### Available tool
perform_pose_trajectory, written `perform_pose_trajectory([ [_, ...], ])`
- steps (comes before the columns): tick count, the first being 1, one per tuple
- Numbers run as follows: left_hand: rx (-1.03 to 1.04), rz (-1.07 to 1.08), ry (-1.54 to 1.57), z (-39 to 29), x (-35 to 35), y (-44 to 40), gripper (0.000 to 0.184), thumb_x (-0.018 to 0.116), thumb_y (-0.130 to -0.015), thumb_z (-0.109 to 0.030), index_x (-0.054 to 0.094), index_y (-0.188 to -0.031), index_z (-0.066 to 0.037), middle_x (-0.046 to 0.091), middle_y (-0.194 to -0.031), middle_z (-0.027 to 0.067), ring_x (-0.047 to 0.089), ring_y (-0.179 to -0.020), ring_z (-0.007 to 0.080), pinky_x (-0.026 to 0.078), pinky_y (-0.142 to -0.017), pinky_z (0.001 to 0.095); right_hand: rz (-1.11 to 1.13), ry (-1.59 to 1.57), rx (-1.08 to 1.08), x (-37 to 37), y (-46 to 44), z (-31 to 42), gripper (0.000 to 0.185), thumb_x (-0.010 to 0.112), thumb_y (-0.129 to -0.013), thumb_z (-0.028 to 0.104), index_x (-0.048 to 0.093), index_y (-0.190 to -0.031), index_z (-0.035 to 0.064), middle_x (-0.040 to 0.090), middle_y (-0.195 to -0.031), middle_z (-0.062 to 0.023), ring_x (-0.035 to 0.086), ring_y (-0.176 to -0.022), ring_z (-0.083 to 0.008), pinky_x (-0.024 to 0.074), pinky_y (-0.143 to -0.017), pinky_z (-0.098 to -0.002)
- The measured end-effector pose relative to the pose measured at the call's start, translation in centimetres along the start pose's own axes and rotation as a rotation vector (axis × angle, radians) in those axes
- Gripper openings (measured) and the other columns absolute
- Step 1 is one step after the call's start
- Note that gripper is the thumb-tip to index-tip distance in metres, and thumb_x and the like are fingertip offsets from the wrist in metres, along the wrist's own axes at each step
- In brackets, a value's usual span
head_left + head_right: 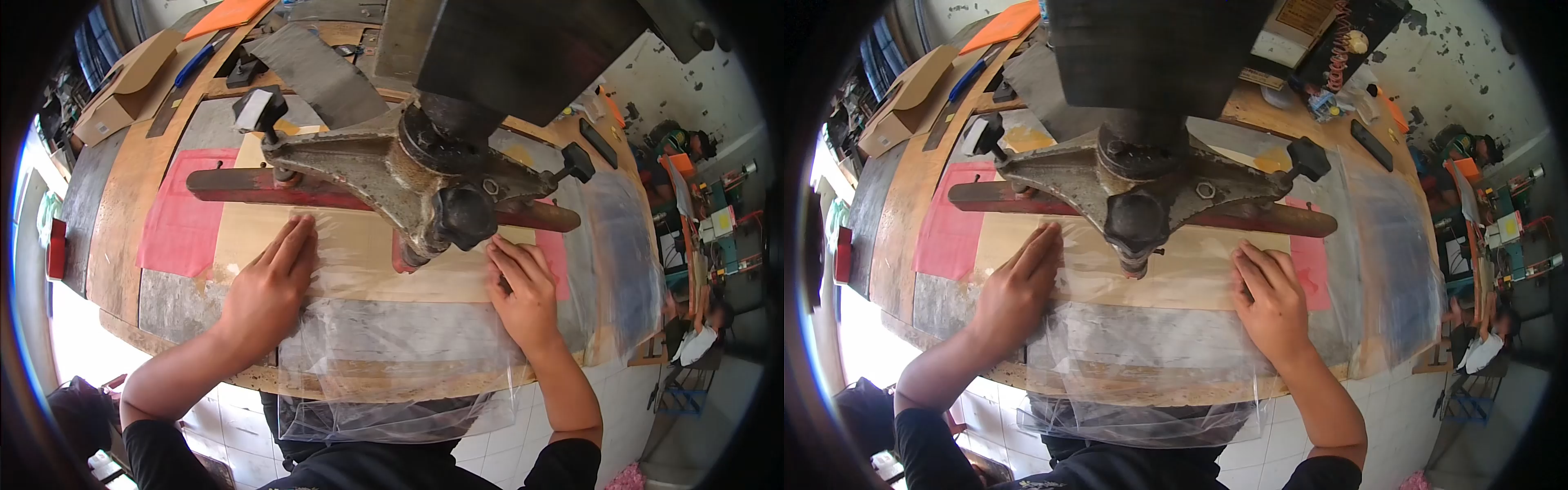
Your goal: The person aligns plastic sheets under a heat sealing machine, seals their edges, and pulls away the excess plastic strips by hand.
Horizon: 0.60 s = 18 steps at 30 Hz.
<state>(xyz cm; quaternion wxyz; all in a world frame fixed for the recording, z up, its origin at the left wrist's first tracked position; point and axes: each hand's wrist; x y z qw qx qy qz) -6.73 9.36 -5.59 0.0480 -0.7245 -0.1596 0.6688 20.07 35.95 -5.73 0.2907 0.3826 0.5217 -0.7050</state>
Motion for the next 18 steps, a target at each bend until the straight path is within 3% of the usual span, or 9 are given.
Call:
perform_pose_trajectory([
  [15, -0.031, -0.009, 0.009, -0.3, -0.22, -0.31, 0.05, 0.065, -0.09, 0.002, 0.062, -0.138, 0.015, 0.057, -0.153, 0.0284, 0.057, -0.145, 0.0387, 0.057, -0.111, 0.0418, -0.01, 0.006, -0.024, 0.02, -0.14, -0.12, 0.043, 0.076, -0.072, -0.01, 0.076, -0.115, -0.0036, 0.075, -0.126, -0.0127, 0.069, -0.104, -0.0311, 0.0605, -0.087, -0.0399],
  [18, -0.036, -0.045, 0.008, -0.46, -0.36, -0.46, 0.046, 0.063, -0.092, 0.004, 0.065, -0.137, 0.012, 0.059, -0.152, 0.0257, 0.063, -0.138, 0.0367, 0.06, -0.106, 0.0406, -0.026, -0.002, -0.026, 0.11, -0.13, -0.11, 0.04, 0.076, -0.072, -0.01, 0.075, -0.112, -0.0038, 0.075, -0.127, -0.0125, 0.069, -0.104, -0.0309, 0.0605, -0.087, -0.0395],
])
Point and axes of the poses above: each hand's wrist, its own y-axis away from the middle knuckle, its own x-axis out of the palm, z = x × y
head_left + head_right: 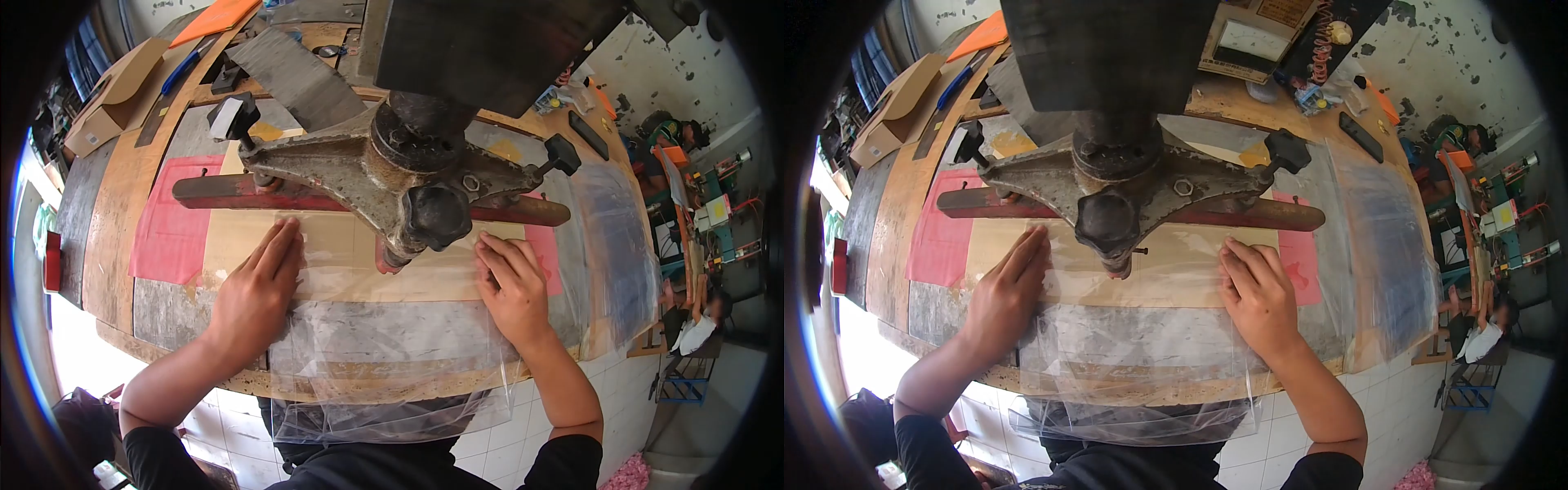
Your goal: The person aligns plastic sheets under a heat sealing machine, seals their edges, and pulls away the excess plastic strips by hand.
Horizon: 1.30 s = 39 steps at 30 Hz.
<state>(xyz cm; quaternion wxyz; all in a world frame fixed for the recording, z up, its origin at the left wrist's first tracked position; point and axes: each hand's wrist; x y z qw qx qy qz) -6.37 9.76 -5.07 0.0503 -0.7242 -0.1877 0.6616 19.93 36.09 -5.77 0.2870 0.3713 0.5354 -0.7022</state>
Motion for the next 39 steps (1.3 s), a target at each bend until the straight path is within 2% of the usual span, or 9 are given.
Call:
perform_pose_trajectory([
  [8, -0.008, -0.016, 0.039, -0.08, -0.22, -0.14, 0.045, 0.065, -0.089, 0.007, 0.066, -0.134, 0.012, 0.06, -0.151, 0.0258, 0.064, -0.137, 0.038, 0.061, -0.105, 0.0416, -0.005, -0.007, 0.001, -0.01, -0.23, -0.06, 0.033, 0.077, -0.075, -0.009, 0.075, -0.108, -0.0041, 0.076, -0.126, -0.0121, 0.07, -0.102, -0.0293, 0.0607, -0.086, -0.0387],
  [17, -0.028, -0.026, 0.056, -0.16, -0.17, -0.25, 0.04, 0.066, -0.092, 0.007, 0.068, -0.131, 0.011, 0.063, -0.148, 0.0247, 0.063, -0.138, 0.0379, 0.061, -0.106, 0.0427, 0.01, 0.028, 0.004, -0.12, -0.08, -0.08, 0.029, 0.078, -0.078, -0.006, 0.074, -0.107, -0.0041, 0.076, -0.126, -0.0125, 0.07, -0.102, -0.0301, 0.0603, -0.086, -0.0393],
  [27, -0.026, -0.012, 0.057, -0.15, -0.38, -0.23, 0.042, 0.066, -0.092, 0.007, 0.067, -0.134, 0.011, 0.062, -0.15, 0.0245, 0.063, -0.139, 0.0378, 0.06, -0.107, 0.0432, 0.006, 0.016, 0.016, -0.13, 0.13, -0.11, 0.027, 0.081, -0.081, -0.002, 0.075, -0.108, -0.0033, 0.076, -0.122, -0.0125, 0.069, -0.104, -0.0315, 0.0597, -0.089, -0.0407],
  [39, -0.038, -0.005, 0.06, -0.28, -0.27, -0.16, 0.044, 0.066, -0.092, 0.008, 0.066, -0.136, 0.01, 0.06, -0.152, 0.023, 0.063, -0.138, 0.0379, 0.061, -0.107, 0.0432, 0.0, 0.024, 0.025, -0.17, -0.32, -0.24, 0.025, 0.08, -0.081, -0.004, 0.075, -0.107, -0.0027, 0.075, -0.121, -0.0112, 0.068, -0.105, -0.0303, 0.0595, -0.09, -0.04],
])
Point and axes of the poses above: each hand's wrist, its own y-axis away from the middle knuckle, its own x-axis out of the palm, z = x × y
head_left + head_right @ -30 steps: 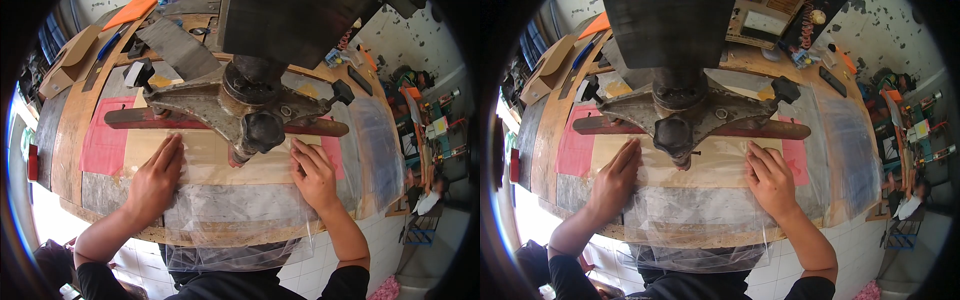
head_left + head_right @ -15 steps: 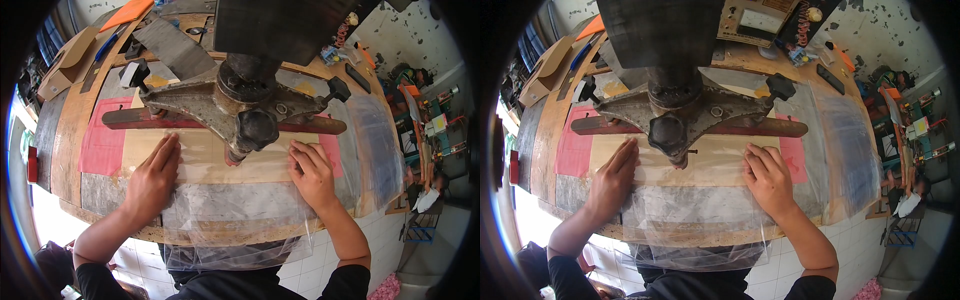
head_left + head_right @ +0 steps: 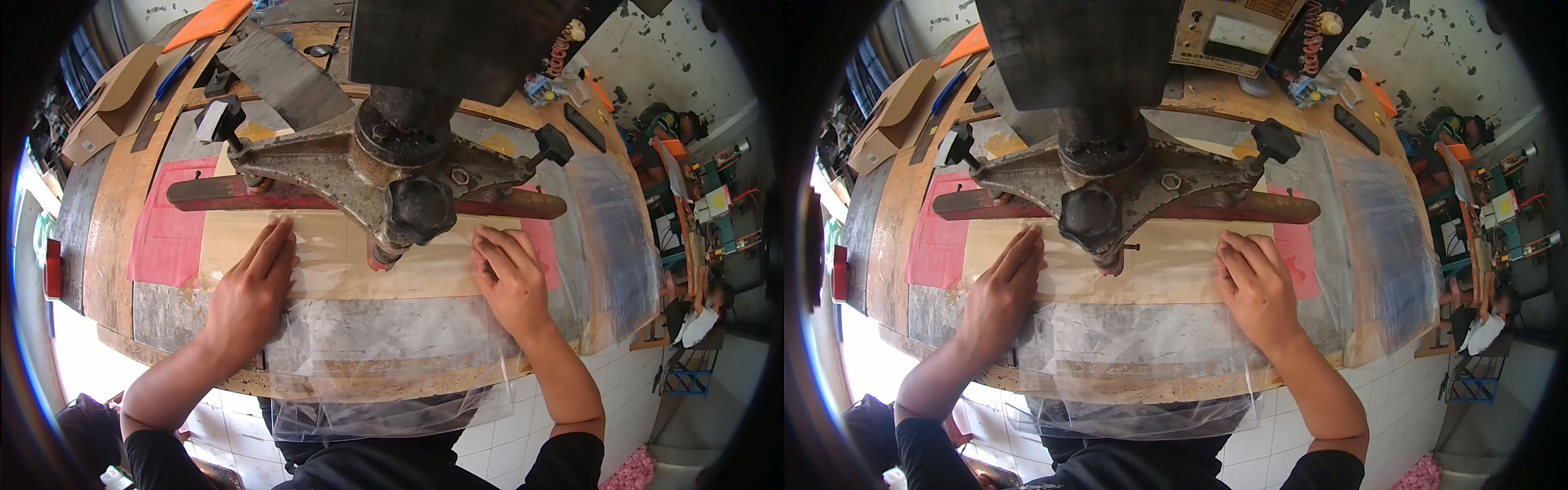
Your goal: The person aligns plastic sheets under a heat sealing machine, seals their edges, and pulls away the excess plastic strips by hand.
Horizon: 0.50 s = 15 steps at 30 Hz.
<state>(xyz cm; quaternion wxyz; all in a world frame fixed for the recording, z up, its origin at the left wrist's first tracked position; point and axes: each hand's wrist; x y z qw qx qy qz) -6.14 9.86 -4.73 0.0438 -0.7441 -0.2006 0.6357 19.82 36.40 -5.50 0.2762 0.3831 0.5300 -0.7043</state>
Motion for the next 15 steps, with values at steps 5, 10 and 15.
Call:
perform_pose_trajectory([
  [5, -0.003, -0.006, -0.012, -0.07, 0.05, 0.01, 0.042, 0.066, -0.093, 0.007, 0.066, -0.135, 0.01, 0.061, -0.151, 0.0227, 0.064, -0.137, 0.0375, 0.062, -0.105, 0.0422, 0.005, -0.027, 0.012, -0.02, -0.16, -0.07, 0.024, 0.079, -0.082, -0.005, 0.075, -0.105, -0.0029, 0.075, -0.121, -0.0113, 0.068, -0.105, -0.0303, 0.0594, -0.09, -0.04],
  [10, 0.003, -0.013, -0.016, -0.07, 0.11, -0.07, 0.042, 0.066, -0.093, 0.007, 0.066, -0.135, 0.01, 0.061, -0.151, 0.0229, 0.064, -0.137, 0.0374, 0.061, -0.105, 0.0423, 0.008, -0.035, 0.015, -0.12, -0.19, -0.18, 0.024, 0.079, -0.082, -0.005, 0.075, -0.105, -0.0028, 0.075, -0.121, -0.0112, 0.068, -0.105, -0.03, 0.0594, -0.09, -0.04],
  [15, -0.002, -0.01, -0.01, -0.09, 0.07, -0.05, 0.042, 0.066, -0.093, 0.007, 0.066, -0.135, 0.01, 0.061, -0.151, 0.0231, 0.063, -0.138, 0.0371, 0.06, -0.106, 0.0425, 0.013, -0.042, 0.019, -0.05, -0.15, -0.3, 0.026, 0.08, -0.081, -0.005, 0.075, -0.107, -0.0025, 0.075, -0.121, -0.0112, 0.068, -0.105, -0.03, 0.0594, -0.09, -0.04],
])
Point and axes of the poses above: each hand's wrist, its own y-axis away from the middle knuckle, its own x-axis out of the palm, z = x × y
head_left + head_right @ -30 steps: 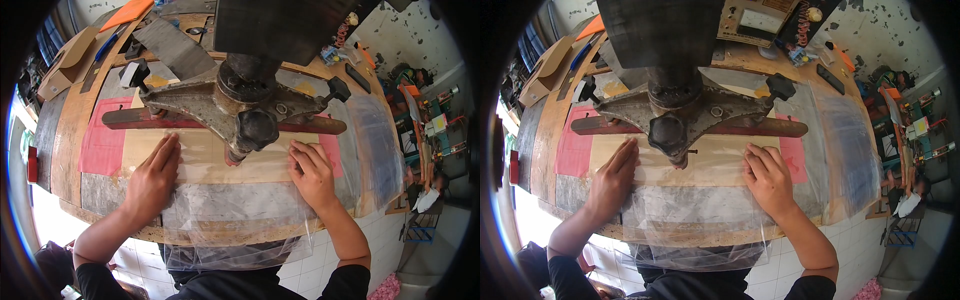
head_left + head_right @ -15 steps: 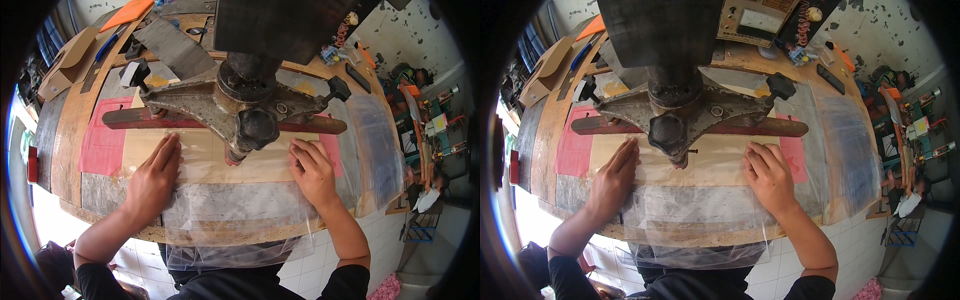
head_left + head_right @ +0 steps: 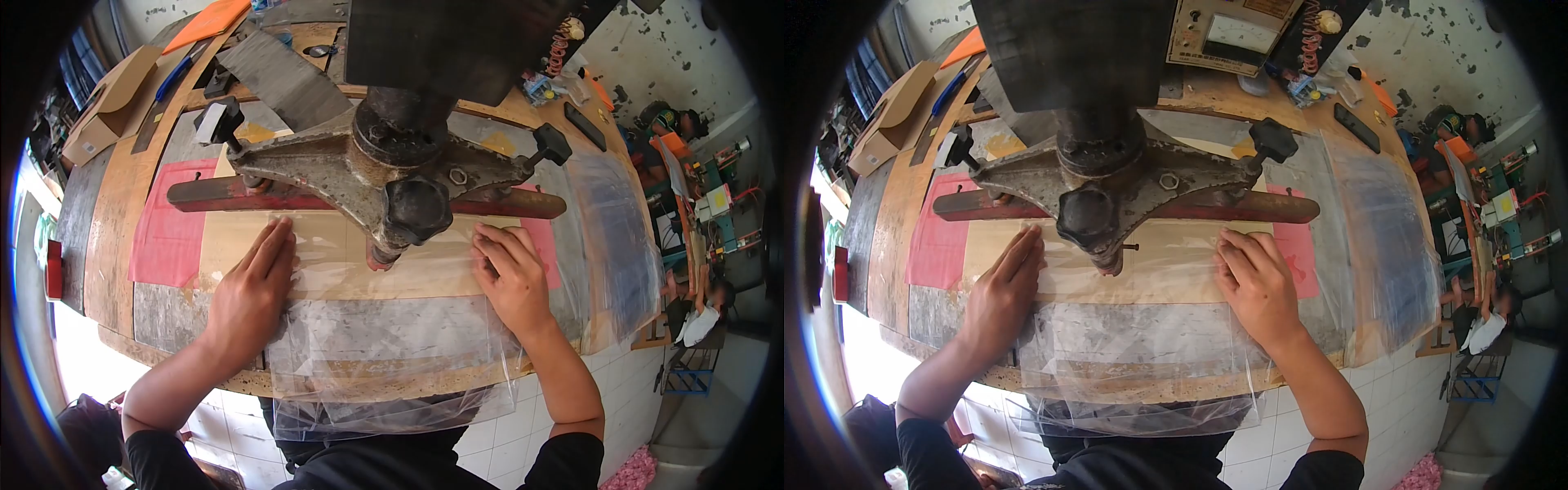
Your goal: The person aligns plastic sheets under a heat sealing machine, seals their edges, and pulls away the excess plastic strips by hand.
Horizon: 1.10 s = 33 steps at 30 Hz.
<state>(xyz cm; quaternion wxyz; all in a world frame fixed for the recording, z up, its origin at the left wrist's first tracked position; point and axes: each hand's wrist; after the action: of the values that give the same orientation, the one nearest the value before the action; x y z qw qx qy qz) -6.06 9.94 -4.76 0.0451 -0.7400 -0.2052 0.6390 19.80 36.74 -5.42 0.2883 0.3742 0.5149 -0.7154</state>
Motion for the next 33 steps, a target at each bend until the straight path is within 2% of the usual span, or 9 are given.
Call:
perform_pose_trajectory([
  [15, 0.018, 0.011, -0.067, 0.5, 0.3, 0.2, 0.042, 0.064, -0.093, 0.003, 0.066, -0.135, 0.009, 0.06, -0.152, 0.0237, 0.064, -0.138, 0.0356, 0.061, -0.104, 0.0406, 0.0, -0.013, 0.041, -0.1, -0.1, 0.3, 0.022, 0.079, -0.081, -0.005, 0.075, -0.104, -0.0029, 0.077, -0.12, -0.012, 0.07, -0.107, -0.031, 0.0606, -0.09, -0.0414],
  [19, 0.053, 0.014, -0.075, 0.7, 0.6, 0.5, 0.042, 0.064, -0.092, 0.0, 0.067, -0.132, 0.011, 0.058, -0.153, 0.0253, 0.06, -0.142, 0.0366, 0.06, -0.107, 0.0409, -0.016, -0.055, 0.02, 0.1, -0.3, 0.5, 0.023, 0.078, -0.081, -0.006, 0.076, -0.103, -0.0031, 0.077, -0.119, -0.0126, 0.07, -0.107, -0.0318, 0.0604, -0.091, -0.0413],
  [27, 0.017, 0.04, -0.072, 0.7, 0.9, 1.0, 0.05, 0.066, -0.089, -0.002, 0.064, -0.137, 0.012, 0.052, -0.16, 0.0245, 0.053, -0.149, 0.0361, 0.059, -0.108, 0.0405, 0.028, -0.053, 0.114, 0.1, -0.1, 0.9, 0.031, 0.077, -0.079, -0.012, 0.078, -0.108, -0.0035, 0.077, -0.121, -0.013, 0.07, -0.109, -0.0335, 0.061, -0.09, -0.0422],
  [33, 0.023, 0.055, -0.073, 0.7, 0.7, 0.9, 0.049, 0.066, -0.09, -0.002, 0.064, -0.137, 0.012, 0.052, -0.159, 0.0252, 0.052, -0.15, 0.0363, 0.058, -0.11, 0.0408, 0.014, -0.035, 0.066, 0.2, -0.2, 0.9, 0.033, 0.076, -0.078, -0.013, 0.077, -0.11, -0.004, 0.077, -0.121, -0.0129, 0.07, -0.108, -0.0335, 0.0608, -0.092, -0.0422],
])
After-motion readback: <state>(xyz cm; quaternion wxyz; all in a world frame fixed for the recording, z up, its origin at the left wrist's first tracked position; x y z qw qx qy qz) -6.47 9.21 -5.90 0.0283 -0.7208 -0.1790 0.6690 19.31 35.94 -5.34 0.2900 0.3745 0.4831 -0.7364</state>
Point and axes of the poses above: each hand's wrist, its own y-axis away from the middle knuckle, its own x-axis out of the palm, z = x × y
